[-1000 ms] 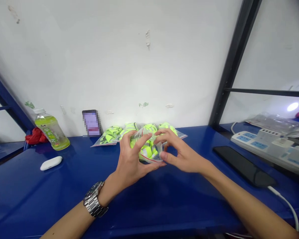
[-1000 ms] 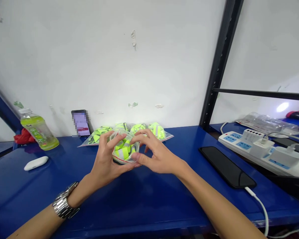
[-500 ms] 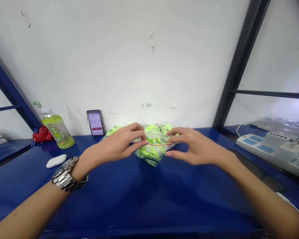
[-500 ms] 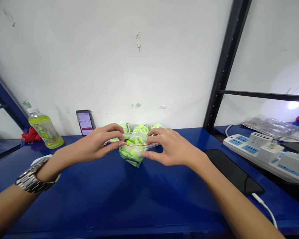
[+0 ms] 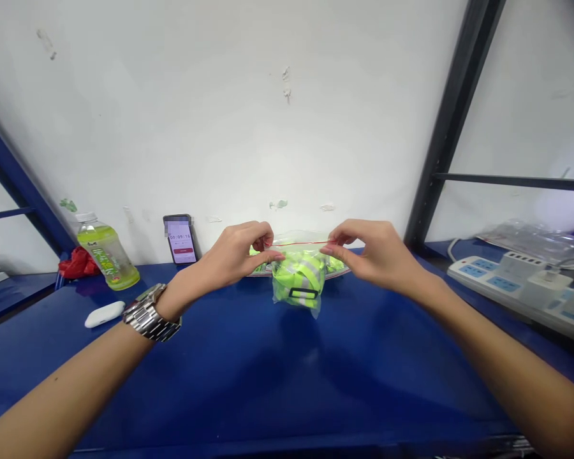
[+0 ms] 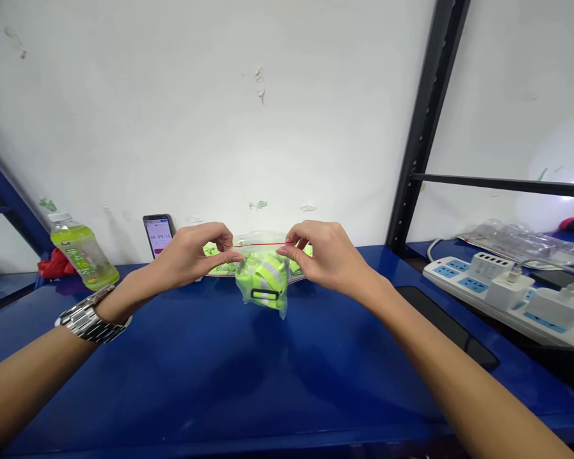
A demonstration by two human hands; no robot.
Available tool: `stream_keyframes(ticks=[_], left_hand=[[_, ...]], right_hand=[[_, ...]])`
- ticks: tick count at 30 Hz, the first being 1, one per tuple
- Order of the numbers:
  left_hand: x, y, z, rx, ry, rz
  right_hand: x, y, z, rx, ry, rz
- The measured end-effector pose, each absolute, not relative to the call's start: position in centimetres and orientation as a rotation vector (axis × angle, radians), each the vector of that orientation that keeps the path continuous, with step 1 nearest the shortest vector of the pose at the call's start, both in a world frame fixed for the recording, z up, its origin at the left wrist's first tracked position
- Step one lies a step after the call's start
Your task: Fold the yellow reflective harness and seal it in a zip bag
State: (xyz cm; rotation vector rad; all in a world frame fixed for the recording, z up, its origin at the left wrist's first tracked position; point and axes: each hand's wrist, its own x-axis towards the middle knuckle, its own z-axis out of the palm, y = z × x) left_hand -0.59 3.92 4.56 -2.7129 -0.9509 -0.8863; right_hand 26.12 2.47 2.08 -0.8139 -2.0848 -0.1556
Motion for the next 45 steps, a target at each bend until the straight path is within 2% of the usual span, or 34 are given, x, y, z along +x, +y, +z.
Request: stream_keyframes(ticks=[5,13,21,26,33,37,45], left_hand=[[-0.6,4.0,4.8,-2.940,-0.991,-0.728],[-0.2,3.8,3.9,-2.761,-0.956,-0.972],[-1.0,3.4,4.7,-3.263,-1.163,-1.018],[-0.9,3.3,4.7,-3.141,-1.137,-1.007],[-0.4,3.7,4.2,-2.751,-1.043,-1.081],[-0.3,3.7,3.9,-2.733,-1.059,-0.867],[-0.9,3.3,4.0,-2.909,-1.215,-0.643]], right_hand=[[26.5,2.6,1.8,-0.878,-2.148,-0.112],[26.4,1.9,0.8,-0.977,-2.022,-0.083],[27.6,1.9,1.6,-0.787,-2.129,0.331],[27.7,1.9,2.2,-0.801,-2.166,0.420],[27.4,2.2,2.1,-0.895,-2.066,0.013],[27.2,2.6,1.6,-0.929,-2.095,-0.161],[27.6,2.8,1.1,-0.975,-2.298,-0.209]])
